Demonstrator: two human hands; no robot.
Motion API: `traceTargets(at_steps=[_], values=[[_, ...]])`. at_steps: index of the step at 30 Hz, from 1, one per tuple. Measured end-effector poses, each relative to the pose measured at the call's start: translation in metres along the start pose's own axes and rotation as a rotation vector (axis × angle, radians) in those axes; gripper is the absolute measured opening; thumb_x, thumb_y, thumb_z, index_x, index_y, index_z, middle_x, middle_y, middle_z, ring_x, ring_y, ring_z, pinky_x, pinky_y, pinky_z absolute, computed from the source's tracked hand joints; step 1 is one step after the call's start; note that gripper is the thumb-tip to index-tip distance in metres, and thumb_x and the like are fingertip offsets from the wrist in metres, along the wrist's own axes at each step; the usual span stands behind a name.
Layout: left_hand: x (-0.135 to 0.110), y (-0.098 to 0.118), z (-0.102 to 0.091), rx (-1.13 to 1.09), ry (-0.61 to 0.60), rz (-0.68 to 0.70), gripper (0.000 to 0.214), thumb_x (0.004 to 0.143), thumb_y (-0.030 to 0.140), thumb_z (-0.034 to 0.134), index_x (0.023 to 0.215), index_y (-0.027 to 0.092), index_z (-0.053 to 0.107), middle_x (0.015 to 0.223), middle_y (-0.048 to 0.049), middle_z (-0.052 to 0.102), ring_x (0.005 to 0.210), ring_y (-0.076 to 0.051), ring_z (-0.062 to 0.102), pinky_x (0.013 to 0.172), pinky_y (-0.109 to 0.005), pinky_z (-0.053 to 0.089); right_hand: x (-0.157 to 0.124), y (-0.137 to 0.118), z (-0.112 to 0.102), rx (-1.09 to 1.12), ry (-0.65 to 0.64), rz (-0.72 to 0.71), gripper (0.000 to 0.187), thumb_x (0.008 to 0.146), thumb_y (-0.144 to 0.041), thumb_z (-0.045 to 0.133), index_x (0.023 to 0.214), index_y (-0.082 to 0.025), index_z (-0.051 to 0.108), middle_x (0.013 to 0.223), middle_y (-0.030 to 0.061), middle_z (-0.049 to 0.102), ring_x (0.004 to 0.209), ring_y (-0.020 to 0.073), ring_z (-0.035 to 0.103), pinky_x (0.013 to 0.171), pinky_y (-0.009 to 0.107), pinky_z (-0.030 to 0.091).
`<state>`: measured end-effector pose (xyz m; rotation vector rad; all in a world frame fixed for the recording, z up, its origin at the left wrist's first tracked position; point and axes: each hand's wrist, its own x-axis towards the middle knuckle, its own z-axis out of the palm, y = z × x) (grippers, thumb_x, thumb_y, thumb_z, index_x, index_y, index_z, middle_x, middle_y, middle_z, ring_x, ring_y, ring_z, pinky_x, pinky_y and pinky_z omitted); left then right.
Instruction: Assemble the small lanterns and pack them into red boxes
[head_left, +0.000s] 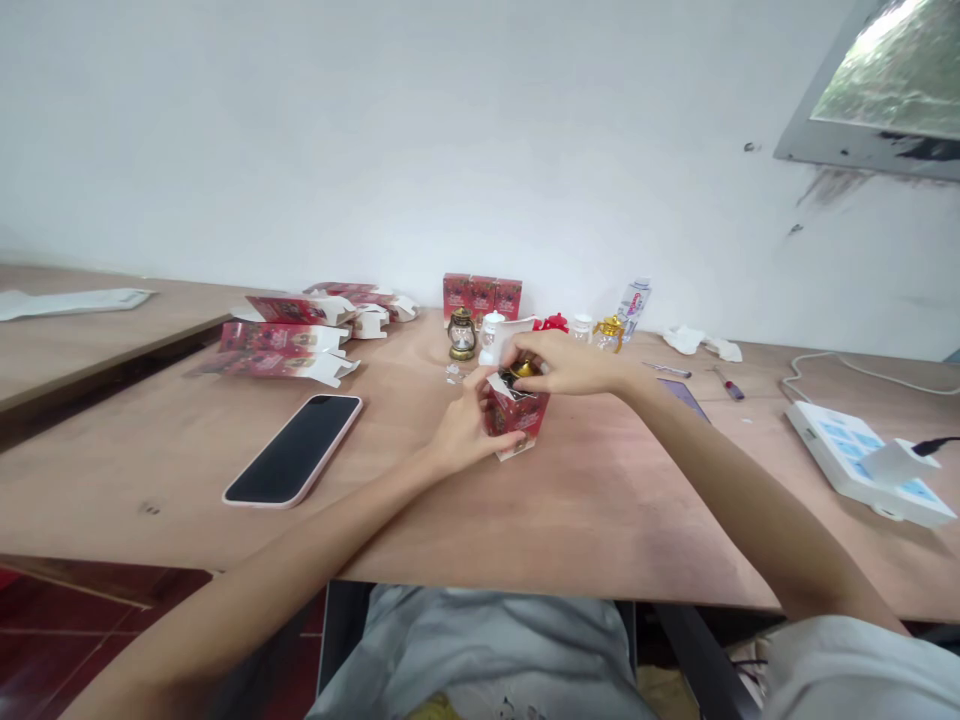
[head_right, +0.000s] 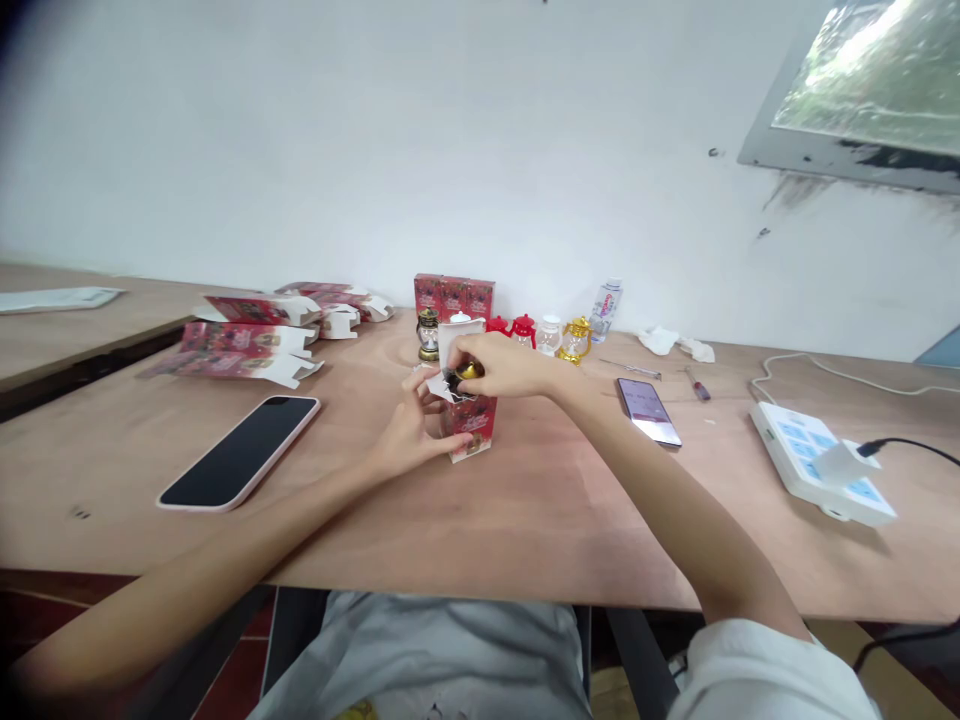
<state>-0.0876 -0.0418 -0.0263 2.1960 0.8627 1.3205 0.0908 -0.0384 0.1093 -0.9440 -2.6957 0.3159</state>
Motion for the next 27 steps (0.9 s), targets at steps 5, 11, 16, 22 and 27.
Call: traceTargets(at_steps=[5, 11, 16, 22, 27], values=[[0.001, 0.002, -0.001, -0.016, -0.001, -0.007, 0.089, 0.066, 0.035, 0.078, 0.132, 0.026, 0.019, 0.124, -0.0104, 0.052, 0.110, -0.026, 0.060, 0.091, -0.044, 0.051, -0.001, 0.000, -0.007, -0.025, 0.117, -0.113, 0.025, 0.082, -0.012, 0.048, 0.105, -0.019, 0.054, 0.100, 0.0050, 0.065, 0.090, 0.0168, 0.058, 0.079, 0.029, 0.044], [0.001, 0.000, 0.000, 0.055, 0.001, -0.050, 0.091, 0.063, 0.038, 0.079, 0.132, 0.027, 0.020, 0.125, -0.0109, 0.049, 0.089, -0.022, 0.065, 0.083, -0.046, 0.054, -0.003, 0.003, -0.009, -0.147, 0.280, -0.111, 0.028, 0.087, -0.013, 0.035, 0.084, -0.020, 0.062, 0.096, 0.0076, 0.054, 0.090, 0.0205, 0.053, 0.083, 0.037, 0.043], [0.000, 0.002, -0.001, 0.033, 0.001, -0.057, 0.089, 0.065, 0.039, 0.078, 0.131, 0.025, 0.021, 0.118, -0.0095, 0.052, 0.091, -0.022, 0.064, 0.084, -0.045, 0.053, -0.003, 0.001, -0.010, -0.132, 0.278, -0.086, 0.014, 0.084, -0.028, 0.051, 0.087, -0.018, 0.061, 0.102, 0.0085, 0.049, 0.092, 0.0225, 0.050, 0.084, 0.040, 0.042], [0.001, 0.001, -0.001, 0.026, -0.004, -0.073, 0.090, 0.064, 0.040, 0.078, 0.131, 0.026, 0.020, 0.121, -0.0104, 0.050, 0.090, -0.022, 0.065, 0.084, -0.047, 0.053, -0.004, -0.003, -0.015, -0.133, 0.180, 0.015, 0.032, 0.067, -0.031, 0.074, 0.092, -0.018, 0.060, 0.103, 0.0083, 0.046, 0.087, 0.0208, 0.050, 0.075, 0.033, 0.043], [0.001, -0.002, 0.000, -0.011, 0.008, -0.060, 0.094, 0.064, 0.039, 0.079, 0.134, 0.026, 0.017, 0.126, -0.0122, 0.049, 0.097, -0.023, 0.064, 0.087, -0.047, 0.052, 0.003, -0.007, -0.003, -0.218, 0.120, 0.006, 0.029, 0.065, -0.018, 0.073, 0.090, -0.017, 0.059, 0.098, 0.0069, 0.050, 0.087, 0.0201, 0.050, 0.073, 0.030, 0.041]])
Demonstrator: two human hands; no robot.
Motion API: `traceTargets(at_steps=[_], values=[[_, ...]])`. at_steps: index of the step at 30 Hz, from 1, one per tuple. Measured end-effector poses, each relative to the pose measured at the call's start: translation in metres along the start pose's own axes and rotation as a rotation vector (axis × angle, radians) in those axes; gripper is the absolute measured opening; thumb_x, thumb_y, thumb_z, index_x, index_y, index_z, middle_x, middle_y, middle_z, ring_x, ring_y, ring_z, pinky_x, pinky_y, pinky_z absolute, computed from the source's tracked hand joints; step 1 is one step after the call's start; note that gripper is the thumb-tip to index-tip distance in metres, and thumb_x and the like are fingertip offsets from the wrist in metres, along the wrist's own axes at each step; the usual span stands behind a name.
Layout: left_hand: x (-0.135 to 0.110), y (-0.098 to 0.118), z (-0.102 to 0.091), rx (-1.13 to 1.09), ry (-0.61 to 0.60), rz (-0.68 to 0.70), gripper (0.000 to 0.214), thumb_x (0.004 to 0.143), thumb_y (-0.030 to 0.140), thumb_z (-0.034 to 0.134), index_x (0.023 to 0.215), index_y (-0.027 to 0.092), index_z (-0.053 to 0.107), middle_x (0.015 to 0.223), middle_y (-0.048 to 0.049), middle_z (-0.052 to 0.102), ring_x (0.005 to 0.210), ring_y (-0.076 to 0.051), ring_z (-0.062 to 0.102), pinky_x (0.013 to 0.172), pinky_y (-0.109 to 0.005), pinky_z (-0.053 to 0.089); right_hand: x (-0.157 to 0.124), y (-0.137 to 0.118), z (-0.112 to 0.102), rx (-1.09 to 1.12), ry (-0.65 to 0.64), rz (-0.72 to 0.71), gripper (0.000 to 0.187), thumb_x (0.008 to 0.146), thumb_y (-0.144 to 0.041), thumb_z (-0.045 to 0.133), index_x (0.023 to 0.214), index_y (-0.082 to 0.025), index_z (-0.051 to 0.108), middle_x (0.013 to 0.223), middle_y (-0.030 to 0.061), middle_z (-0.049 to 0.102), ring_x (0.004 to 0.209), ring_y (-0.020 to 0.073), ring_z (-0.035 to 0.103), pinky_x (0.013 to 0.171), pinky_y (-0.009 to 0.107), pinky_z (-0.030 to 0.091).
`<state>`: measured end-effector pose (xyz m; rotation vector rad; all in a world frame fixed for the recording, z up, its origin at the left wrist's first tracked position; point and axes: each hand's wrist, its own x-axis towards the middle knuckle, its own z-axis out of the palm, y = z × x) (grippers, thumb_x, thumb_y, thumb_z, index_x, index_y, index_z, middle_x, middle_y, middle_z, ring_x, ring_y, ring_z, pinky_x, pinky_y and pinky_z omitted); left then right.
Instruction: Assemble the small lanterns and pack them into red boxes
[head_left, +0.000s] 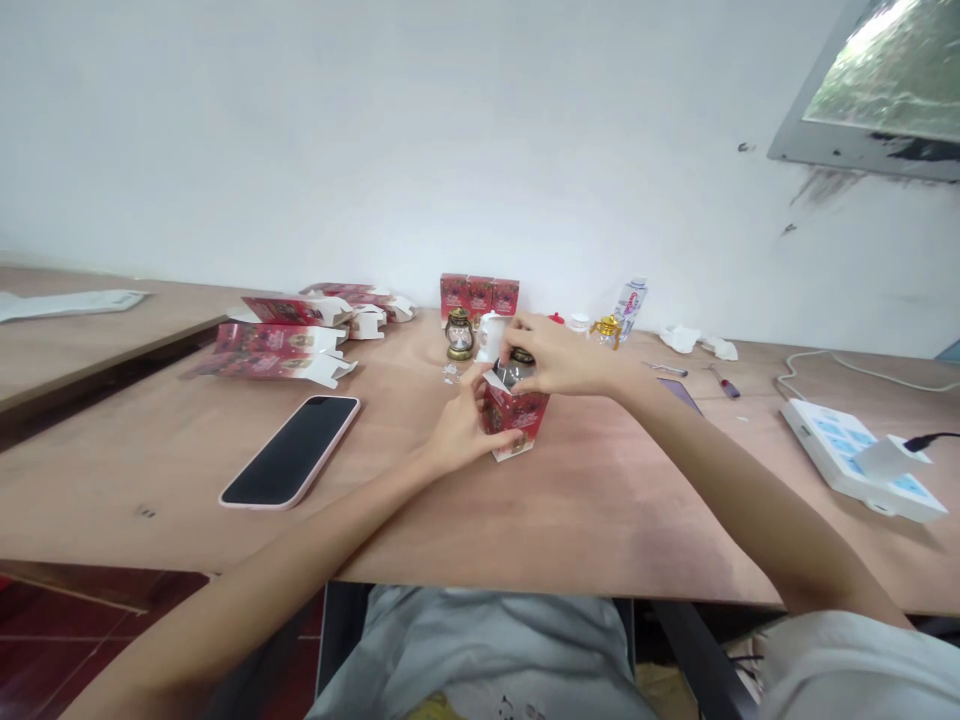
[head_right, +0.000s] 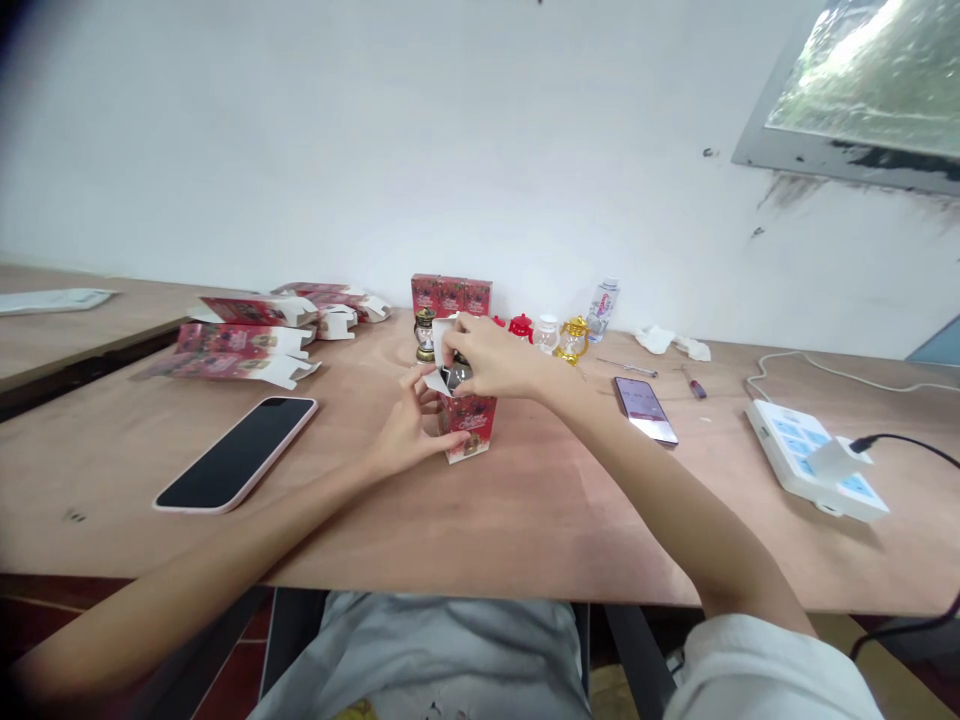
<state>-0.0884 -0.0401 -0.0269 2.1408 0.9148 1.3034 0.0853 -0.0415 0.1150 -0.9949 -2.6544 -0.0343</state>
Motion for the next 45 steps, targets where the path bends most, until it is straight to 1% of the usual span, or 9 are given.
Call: traceTargets(at_steps=[4, 12, 16, 21, 23, 29, 35, 42, 45], values=[[0.000, 0.002, -0.001, -0.012, -0.004, 0.008, 0.098, 0.065, 0.039, 0.078, 0.139, 0.027, 0.016, 0.129, -0.0131, 0.050, 0.098, -0.024, 0.064, 0.090, -0.048, 0.052, 0.001, -0.001, 0.004, -0.017, -0.049, -0.018, 0.026, 0.068, -0.016, 0.070, 0.091, -0.017, 0.058, 0.096, 0.0064, 0.056, 0.085, 0.0193, 0.053, 0.070, 0.028, 0.040], [0.001, 0.013, -0.007, 0.094, -0.138, 0.073, 0.104, 0.070, 0.033, 0.073, 0.148, 0.031, 0.006, 0.142, -0.0105, 0.044, 0.117, -0.029, 0.056, 0.097, -0.045, 0.048, -0.003, -0.011, -0.017, 0.043, -0.379, -0.007, 0.013, 0.080, -0.014, 0.054, 0.087, -0.017, 0.064, 0.087, 0.0061, 0.068, 0.071, 0.0163, 0.059, 0.061, 0.027, 0.043], [-0.001, 0.012, -0.008, 0.125, -0.167, 0.177, 0.097, 0.072, 0.035, 0.071, 0.148, 0.032, 0.011, 0.150, -0.0077, 0.032, 0.129, -0.029, 0.045, 0.101, -0.043, 0.045, -0.012, -0.002, -0.024, 0.313, -0.246, -0.012, 0.022, 0.084, -0.014, 0.044, 0.084, -0.018, 0.065, 0.085, 0.0029, 0.069, 0.075, 0.0150, 0.062, 0.069, 0.029, 0.049], [-0.002, 0.016, -0.010, 0.112, -0.155, 0.181, 0.085, 0.072, 0.031, 0.070, 0.145, 0.032, 0.027, 0.145, -0.0073, 0.039, 0.127, -0.030, 0.045, 0.097, -0.040, 0.048, -0.035, 0.021, -0.017, 0.448, 0.229, 0.073, 0.011, 0.079, -0.021, 0.056, 0.089, -0.019, 0.061, 0.097, 0.0055, 0.065, 0.092, 0.0191, 0.061, 0.084, 0.037, 0.050], [-0.002, 0.018, -0.011, 0.091, -0.157, 0.177, 0.080, 0.072, 0.029, 0.069, 0.142, 0.031, 0.032, 0.143, -0.0075, 0.040, 0.124, -0.029, 0.048, 0.095, -0.039, 0.049, -0.040, 0.028, -0.007, 0.406, 0.329, 0.095, 0.026, 0.074, -0.026, 0.065, 0.098, -0.021, 0.057, 0.105, 0.0066, 0.061, 0.097, 0.0211, 0.058, 0.087, 0.040, 0.049], [0.001, 0.019, -0.013, 0.051, -0.184, 0.180, 0.073, 0.071, 0.027, 0.070, 0.136, 0.029, 0.038, 0.129, -0.0085, 0.049, 0.114, -0.026, 0.053, 0.087, -0.037, 0.053, -0.031, 0.023, 0.024, 0.626, 0.218, 0.035, 0.065, 0.072, -0.044, 0.070, 0.128, -0.027, 0.042, 0.136, 0.0109, 0.045, 0.120, 0.0256, 0.050, 0.092, 0.042, 0.049], [0.002, 0.014, -0.015, 0.036, -0.212, 0.146, 0.064, 0.070, 0.031, 0.071, 0.127, 0.024, 0.043, 0.125, -0.0100, 0.051, 0.109, -0.027, 0.056, 0.082, -0.038, 0.054, -0.036, 0.010, 0.027, 0.687, 0.133, -0.003, 0.039, 0.084, -0.041, 0.059, 0.119, -0.024, 0.058, 0.123, 0.0079, 0.061, 0.108, 0.0198, 0.060, 0.089, 0.036, 0.050], [-0.002, 0.006, -0.003, -0.083, -0.061, 0.150, 0.110, 0.067, 0.029, 0.075, 0.143, 0.029, -0.004, 0.141, -0.0169, 0.035, 0.122, -0.030, 0.050, 0.087, -0.042, 0.053, -0.044, 0.009, 0.040, 0.520, 0.225, -0.041, 0.035, 0.093, -0.035, 0.046, 0.126, -0.029, 0.057, 0.131, 0.0030, 0.060, 0.123, 0.0182, 0.053, 0.105, 0.039, 0.042], [-0.001, 0.008, -0.002, -0.146, -0.076, 0.106, 0.111, 0.067, 0.028, 0.074, 0.144, 0.028, -0.006, 0.142, -0.0187, 0.036, 0.125, -0.031, 0.047, 0.090, -0.044, 0.051, -0.047, 0.009, 0.046, 0.450, 0.219, -0.053, 0.036, 0.096, -0.034, 0.038, 0.129, -0.030, 0.054, 0.136, 0.0022, 0.055, 0.128, 0.0173, 0.049, 0.110, 0.043, 0.036]])
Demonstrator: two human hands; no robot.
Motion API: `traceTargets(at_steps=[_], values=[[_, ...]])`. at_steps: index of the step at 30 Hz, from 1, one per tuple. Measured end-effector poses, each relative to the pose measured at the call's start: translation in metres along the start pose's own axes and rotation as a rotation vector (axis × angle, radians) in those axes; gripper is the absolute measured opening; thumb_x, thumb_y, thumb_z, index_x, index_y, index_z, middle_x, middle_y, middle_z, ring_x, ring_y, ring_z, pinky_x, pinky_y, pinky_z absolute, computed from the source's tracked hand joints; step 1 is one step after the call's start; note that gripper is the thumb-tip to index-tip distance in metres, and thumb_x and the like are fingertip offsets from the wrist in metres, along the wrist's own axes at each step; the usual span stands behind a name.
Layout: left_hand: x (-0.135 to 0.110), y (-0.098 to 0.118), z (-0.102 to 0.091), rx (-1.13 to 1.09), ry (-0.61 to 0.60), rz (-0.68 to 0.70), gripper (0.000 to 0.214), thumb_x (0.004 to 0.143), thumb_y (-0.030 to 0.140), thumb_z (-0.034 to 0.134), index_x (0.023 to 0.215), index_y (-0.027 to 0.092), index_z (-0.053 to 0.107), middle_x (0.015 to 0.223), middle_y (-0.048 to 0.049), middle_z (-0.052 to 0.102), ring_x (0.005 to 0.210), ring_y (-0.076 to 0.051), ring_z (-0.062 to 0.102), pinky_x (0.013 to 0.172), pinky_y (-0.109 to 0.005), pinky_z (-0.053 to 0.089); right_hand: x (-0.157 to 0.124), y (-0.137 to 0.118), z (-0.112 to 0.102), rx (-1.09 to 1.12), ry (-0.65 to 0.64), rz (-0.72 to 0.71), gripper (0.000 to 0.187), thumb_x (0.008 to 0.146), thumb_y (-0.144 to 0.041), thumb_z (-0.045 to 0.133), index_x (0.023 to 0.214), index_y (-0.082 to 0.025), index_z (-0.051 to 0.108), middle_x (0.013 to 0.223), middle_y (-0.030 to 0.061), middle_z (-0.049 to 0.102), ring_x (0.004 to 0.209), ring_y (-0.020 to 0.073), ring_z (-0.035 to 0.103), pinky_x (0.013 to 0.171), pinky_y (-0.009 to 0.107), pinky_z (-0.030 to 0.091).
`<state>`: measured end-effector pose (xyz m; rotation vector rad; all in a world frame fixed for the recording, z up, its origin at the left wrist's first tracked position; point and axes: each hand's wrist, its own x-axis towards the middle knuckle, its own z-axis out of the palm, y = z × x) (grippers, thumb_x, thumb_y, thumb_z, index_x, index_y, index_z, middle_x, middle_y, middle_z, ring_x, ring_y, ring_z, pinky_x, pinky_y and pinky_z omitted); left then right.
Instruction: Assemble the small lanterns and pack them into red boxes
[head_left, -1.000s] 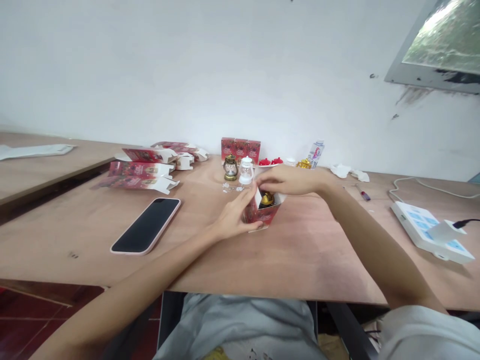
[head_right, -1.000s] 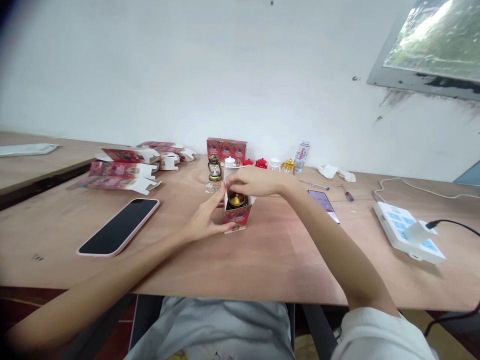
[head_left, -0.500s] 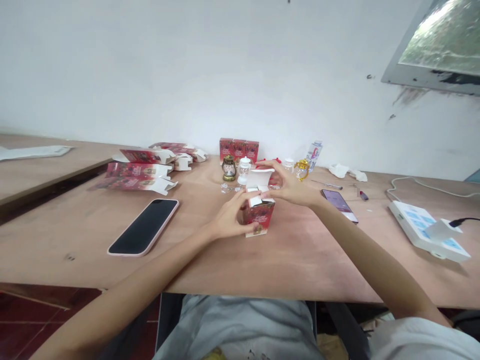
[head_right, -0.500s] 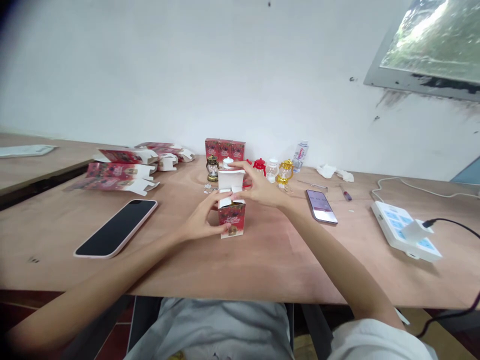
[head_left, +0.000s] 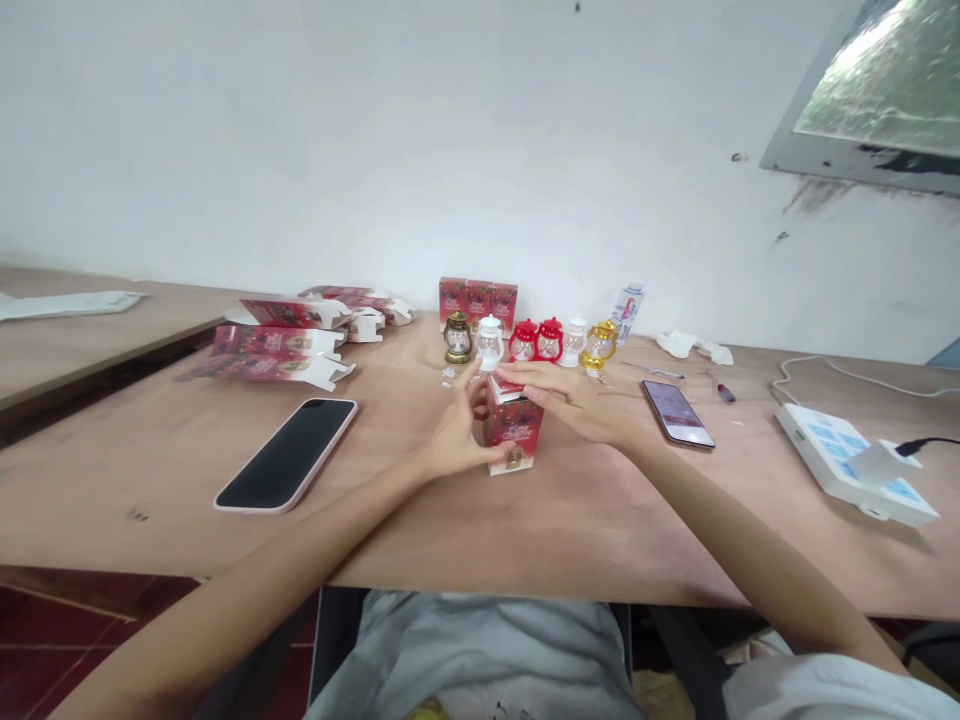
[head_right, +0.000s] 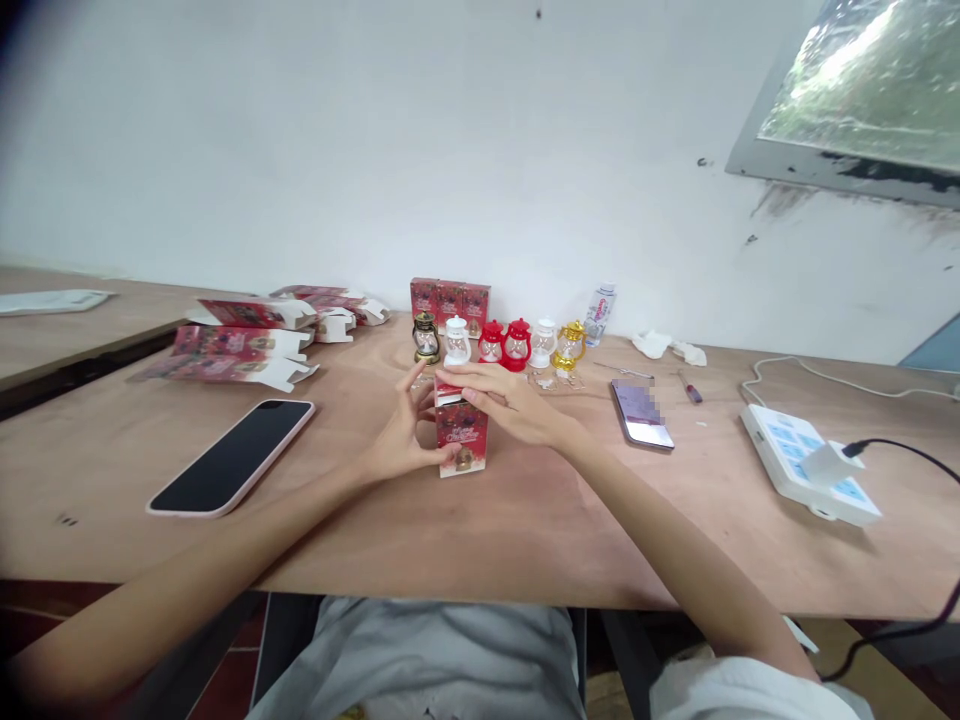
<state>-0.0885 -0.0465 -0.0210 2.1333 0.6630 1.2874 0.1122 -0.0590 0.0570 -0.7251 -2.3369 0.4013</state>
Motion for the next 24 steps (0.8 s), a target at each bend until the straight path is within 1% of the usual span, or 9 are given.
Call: traceTargets(at_steps=[3, 5, 7, 9, 12, 14, 16, 20, 24], values=[[0.001, 0.004, -0.002, -0.020, -0.034, -0.033, 0.107, 0.067, 0.028, 0.074, 0.145, 0.027, 0.001, 0.144, -0.0190, 0.036, 0.129, -0.033, 0.043, 0.094, -0.047, 0.048, -0.004, 0.000, -0.001, -0.039, -0.032, -0.006, 0.039, 0.096, -0.035, 0.039, 0.132, -0.028, 0.050, 0.141, 0.0033, 0.050, 0.131, 0.0183, 0.045, 0.111, 0.045, 0.035], [0.002, 0.005, -0.004, -0.025, -0.067, -0.054, 0.102, 0.068, 0.028, 0.074, 0.145, 0.027, 0.008, 0.146, -0.0176, 0.034, 0.132, -0.034, 0.039, 0.097, -0.047, 0.047, -0.005, -0.001, -0.003, -0.035, -0.042, -0.012, 0.039, 0.095, -0.036, 0.043, 0.132, -0.027, 0.051, 0.139, 0.0042, 0.051, 0.130, 0.0190, 0.046, 0.110, 0.044, 0.036], [0.002, 0.006, -0.005, -0.035, -0.091, -0.073, 0.098, 0.068, 0.029, 0.074, 0.145, 0.027, 0.013, 0.147, -0.0158, 0.034, 0.133, -0.033, 0.038, 0.098, -0.046, 0.046, -0.003, -0.001, -0.006, -0.006, -0.024, -0.005, 0.038, 0.095, -0.035, 0.042, 0.130, -0.026, 0.053, 0.135, 0.0041, 0.056, 0.126, 0.0185, 0.051, 0.108, 0.042, 0.040], [0.003, 0.006, -0.005, -0.046, -0.097, -0.089, 0.097, 0.069, 0.030, 0.074, 0.145, 0.027, 0.014, 0.148, -0.0146, 0.034, 0.133, -0.033, 0.038, 0.099, -0.045, 0.046, 0.001, -0.001, -0.007, 0.011, -0.012, 0.006, 0.037, 0.096, -0.035, 0.040, 0.128, -0.026, 0.055, 0.131, 0.0037, 0.059, 0.123, 0.0182, 0.054, 0.105, 0.040, 0.043], [0.003, 0.004, -0.006, -0.056, -0.089, -0.092, 0.099, 0.069, 0.030, 0.074, 0.146, 0.027, 0.012, 0.149, -0.0143, 0.030, 0.134, -0.033, 0.037, 0.098, -0.044, 0.046, 0.004, 0.001, -0.006, -0.052, -0.034, -0.013, 0.037, 0.095, -0.036, 0.040, 0.127, -0.027, 0.056, 0.132, 0.0038, 0.058, 0.125, 0.0193, 0.052, 0.107, 0.041, 0.041], [0.003, 0.002, -0.006, -0.057, -0.088, -0.078, 0.099, 0.069, 0.030, 0.074, 0.146, 0.028, 0.011, 0.150, -0.0144, 0.029, 0.133, -0.033, 0.037, 0.098, -0.045, 0.046, 0.002, 0.001, -0.003, -0.120, -0.053, -0.024, 0.038, 0.096, -0.037, 0.039, 0.129, -0.027, 0.054, 0.136, 0.0041, 0.054, 0.128, 0.0201, 0.049, 0.109, 0.044, 0.038], [0.003, 0.002, -0.006, -0.055, -0.091, -0.059, 0.099, 0.069, 0.029, 0.074, 0.146, 0.028, 0.012, 0.150, -0.0141, 0.029, 0.133, -0.033, 0.038, 0.100, -0.045, 0.045, -0.003, -0.001, 0.000, -0.168, -0.077, -0.023, 0.041, 0.096, -0.039, 0.038, 0.133, -0.029, 0.049, 0.142, 0.0039, 0.048, 0.131, 0.0211, 0.045, 0.110, 0.045, 0.036], [0.001, 0.001, -0.004, -0.062, -0.102, -0.056, 0.098, 0.069, 0.029, 0.073, 0.147, 0.028, 0.012, 0.149, -0.0153, 0.030, 0.131, -0.033, 0.041, 0.101, -0.048, 0.044, -0.012, -0.007, -0.003, -0.202, -0.146, -0.007, 0.052, 0.091, -0.043, 0.048, 0.141, -0.034, 0.036, 0.152, 0.0022, 0.032, 0.136, 0.0246, 0.037, 0.111, 0.047, 0.034], [0.000, -0.001, -0.004, -0.052, -0.106, -0.091, 0.100, 0.069, 0.029, 0.072, 0.147, 0.027, 0.010, 0.150, -0.0164, 0.028, 0.129, -0.034, 0.043, 0.100, -0.049, 0.044, -0.013, -0.008, -0.006, -0.218, -0.170, 0.050, 0.053, 0.090, -0.043, 0.051, 0.140, -0.036, 0.036, 0.153, 0.0015, 0.031, 0.136, 0.0265, 0.037, 0.111, 0.047, 0.034]])
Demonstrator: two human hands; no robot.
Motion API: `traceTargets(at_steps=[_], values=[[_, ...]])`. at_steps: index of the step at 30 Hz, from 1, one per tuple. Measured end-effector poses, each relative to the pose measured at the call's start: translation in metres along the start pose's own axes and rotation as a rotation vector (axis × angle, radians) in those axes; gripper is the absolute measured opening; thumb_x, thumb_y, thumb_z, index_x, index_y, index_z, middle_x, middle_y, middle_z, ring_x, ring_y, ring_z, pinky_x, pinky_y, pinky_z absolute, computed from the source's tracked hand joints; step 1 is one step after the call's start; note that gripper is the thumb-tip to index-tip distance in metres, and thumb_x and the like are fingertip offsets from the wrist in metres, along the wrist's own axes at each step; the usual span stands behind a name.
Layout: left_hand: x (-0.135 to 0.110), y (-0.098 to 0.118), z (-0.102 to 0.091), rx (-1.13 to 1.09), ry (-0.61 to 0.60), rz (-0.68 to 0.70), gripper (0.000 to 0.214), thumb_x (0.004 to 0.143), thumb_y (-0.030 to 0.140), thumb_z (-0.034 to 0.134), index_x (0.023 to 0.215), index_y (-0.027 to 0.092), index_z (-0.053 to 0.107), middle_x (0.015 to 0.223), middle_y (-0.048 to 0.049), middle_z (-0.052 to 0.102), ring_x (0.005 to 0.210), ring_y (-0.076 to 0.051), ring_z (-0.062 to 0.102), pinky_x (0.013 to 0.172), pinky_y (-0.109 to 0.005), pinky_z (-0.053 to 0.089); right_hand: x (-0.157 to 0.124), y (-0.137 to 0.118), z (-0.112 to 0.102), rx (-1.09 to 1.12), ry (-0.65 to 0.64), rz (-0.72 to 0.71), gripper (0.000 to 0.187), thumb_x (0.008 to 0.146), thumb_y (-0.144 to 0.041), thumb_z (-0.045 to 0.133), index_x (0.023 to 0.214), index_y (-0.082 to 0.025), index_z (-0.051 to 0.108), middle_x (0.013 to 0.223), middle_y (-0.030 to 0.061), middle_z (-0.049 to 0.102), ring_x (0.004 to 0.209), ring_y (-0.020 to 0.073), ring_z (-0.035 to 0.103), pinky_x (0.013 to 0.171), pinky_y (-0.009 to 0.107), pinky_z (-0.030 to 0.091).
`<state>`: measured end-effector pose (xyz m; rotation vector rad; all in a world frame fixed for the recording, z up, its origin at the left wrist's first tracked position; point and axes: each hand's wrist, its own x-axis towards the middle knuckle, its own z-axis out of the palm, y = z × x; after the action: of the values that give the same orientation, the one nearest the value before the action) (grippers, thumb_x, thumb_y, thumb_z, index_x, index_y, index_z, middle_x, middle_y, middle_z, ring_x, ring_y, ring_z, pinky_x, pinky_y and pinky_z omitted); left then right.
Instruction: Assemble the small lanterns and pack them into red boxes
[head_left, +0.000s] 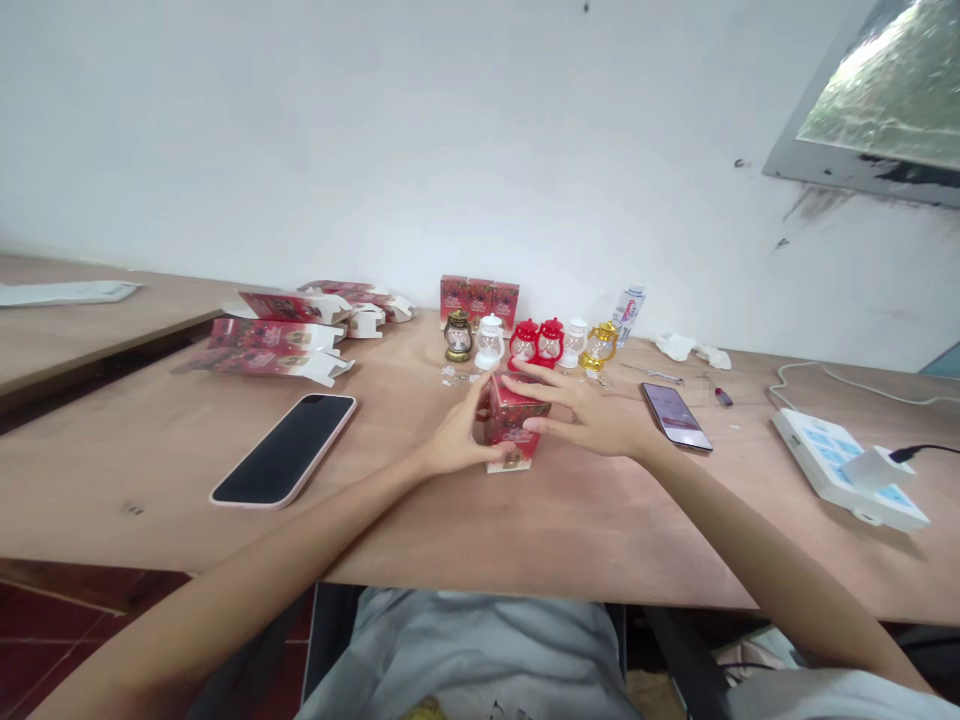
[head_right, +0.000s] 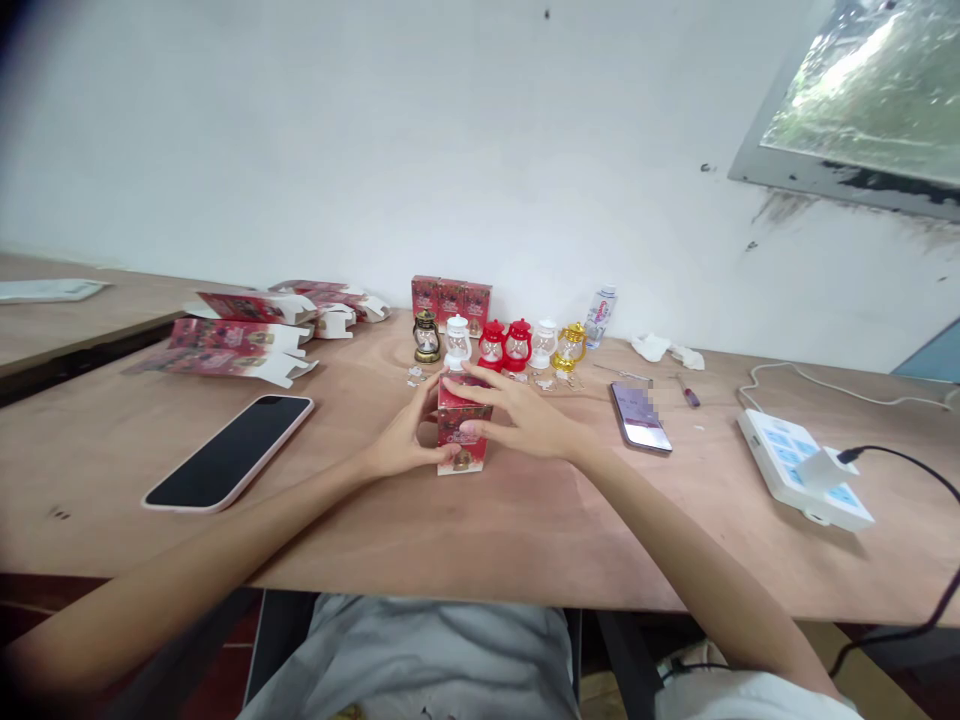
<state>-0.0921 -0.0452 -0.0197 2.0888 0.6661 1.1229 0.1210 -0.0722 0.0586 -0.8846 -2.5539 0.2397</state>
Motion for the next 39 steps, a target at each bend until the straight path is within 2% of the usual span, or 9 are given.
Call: traceTargets(at_steps=[6, 9, 15, 18, 26, 29, 33, 37, 39], values=[[-0.001, -0.004, 0.000, 0.000, -0.042, -0.012, 0.102, 0.073, 0.040, 0.070, 0.148, 0.024, 0.004, 0.151, -0.0169, 0.027, 0.133, -0.033, 0.039, 0.104, -0.049, 0.040, -0.003, 0.002, 0.007, -0.001, 0.030, -0.053, 0.051, 0.093, -0.041, 0.045, 0.142, -0.034, 0.034, 0.151, 0.0059, 0.032, 0.136, 0.0258, 0.037, 0.109, 0.048, 0.036], [-0.002, -0.012, 0.000, 0.146, -0.157, -0.065, 0.114, 0.068, 0.053, 0.072, 0.149, 0.020, -0.002, 0.152, -0.0178, 0.024, 0.136, -0.034, 0.033, 0.109, -0.049, 0.034, 0.001, 0.012, -0.015, 0.004, 0.088, -0.084, 0.053, 0.089, -0.042, 0.052, 0.140, -0.034, 0.039, 0.140, 0.0072, 0.045, 0.125, 0.0252, 0.048, 0.104, 0.046, 0.043], [-0.002, -0.022, 0.003, 0.710, -0.375, -0.236, 0.089, 0.082, 0.067, 0.042, 0.147, 0.010, 0.018, 0.153, -0.0194, 0.021, 0.141, -0.032, 0.022, 0.115, -0.046, 0.017, 0.058, 0.074, -0.096, -0.156, 0.635, 0.044, 0.080, 0.075, -0.042, 0.069, 0.142, -0.030, 0.028, 0.134, 0.0087, 0.037, 0.125, 0.0301, 0.042, 0.101, 0.050, 0.043], [-0.003, -0.021, 0.006, 0.848, -0.448, -0.188, 0.078, 0.089, 0.063, 0.029, 0.145, 0.009, 0.025, 0.153, -0.0168, 0.021, 0.144, -0.027, 0.016, 0.117, -0.043, 0.011, 0.098, 0.113, -0.108, -0.306, 0.737, 0.223, 0.071, 0.076, -0.032, 0.065, 0.138, -0.023, 0.032, 0.134, 0.0130, 0.035, 0.126, 0.0330, 0.040, 0.102, 0.053, 0.039], [-0.007, -0.017, 0.008, 0.917, -0.498, -0.179, 0.078, 0.091, 0.061, 0.020, 0.147, 0.006, 0.019, 0.154, -0.0172, 0.014, 0.145, -0.028, 0.009, 0.117, -0.044, 0.009, 0.174, 0.178, -0.057, -0.207, 0.316, 0.830, 0.068, 0.066, -0.013, 0.073, 0.127, -0.021, 0.046, 0.129, 0.0146, 0.050, 0.098, 0.0252, 0.063, 0.081, 0.037, 0.054], [-0.007, -0.019, 0.009, 0.903, -0.491, -0.181, 0.078, 0.091, 0.060, 0.021, 0.146, 0.005, 0.020, 0.154, -0.0183, 0.014, 0.144, -0.029, 0.009, 0.117, -0.045, 0.009, 0.187, 0.190, -0.040, -0.163, 0.218, 0.838, 0.065, 0.063, -0.009, 0.074, 0.123, -0.019, 0.052, 0.117, 0.0116, 0.061, 0.086, 0.0222, 0.066, 0.074, 0.035, 0.056], [-0.008, -0.024, 0.011, 0.861, -0.462, -0.178, 0.078, 0.090, 0.061, 0.025, 0.145, 0.006, 0.023, 0.153, -0.0197, 0.017, 0.144, -0.030, 0.011, 0.116, -0.046, 0.009, 0.194, 0.191, -0.029, -0.175, 0.116, 0.845, 0.071, 0.058, -0.005, 0.076, 0.124, -0.011, 0.052, 0.122, 0.0196, 0.058, 0.109, 0.0326, 0.059, 0.088, 0.046, 0.050], [-0.008, -0.026, 0.012, 0.790, -0.419, -0.160, 0.077, 0.089, 0.061, 0.028, 0.144, 0.007, 0.027, 0.153, -0.0198, 0.019, 0.144, -0.031, 0.012, 0.116, -0.049, 0.010, 0.206, 0.161, -0.025, -0.333, 0.262, 0.730, 0.078, 0.075, -0.010, 0.062, 0.144, -0.010, 0.025, 0.150, 0.0270, 0.021, 0.136, 0.0404, 0.027, 0.105, 0.061, 0.028], [-0.007, -0.025, 0.013, 0.781, -0.414, -0.168, 0.077, 0.089, 0.060, 0.030, 0.144, 0.006, 0.027, 0.153, -0.0203, 0.019, 0.144, -0.031, 0.012, 0.116, -0.049, 0.010, 0.218, 0.137, -0.019, -0.393, 0.345, 0.491, 0.061, 0.084, -0.016, 0.051, 0.141, -0.010, 0.031, 0.148, 0.0237, 0.029, 0.135, 0.0377, 0.031, 0.106, 0.057, 0.027]])
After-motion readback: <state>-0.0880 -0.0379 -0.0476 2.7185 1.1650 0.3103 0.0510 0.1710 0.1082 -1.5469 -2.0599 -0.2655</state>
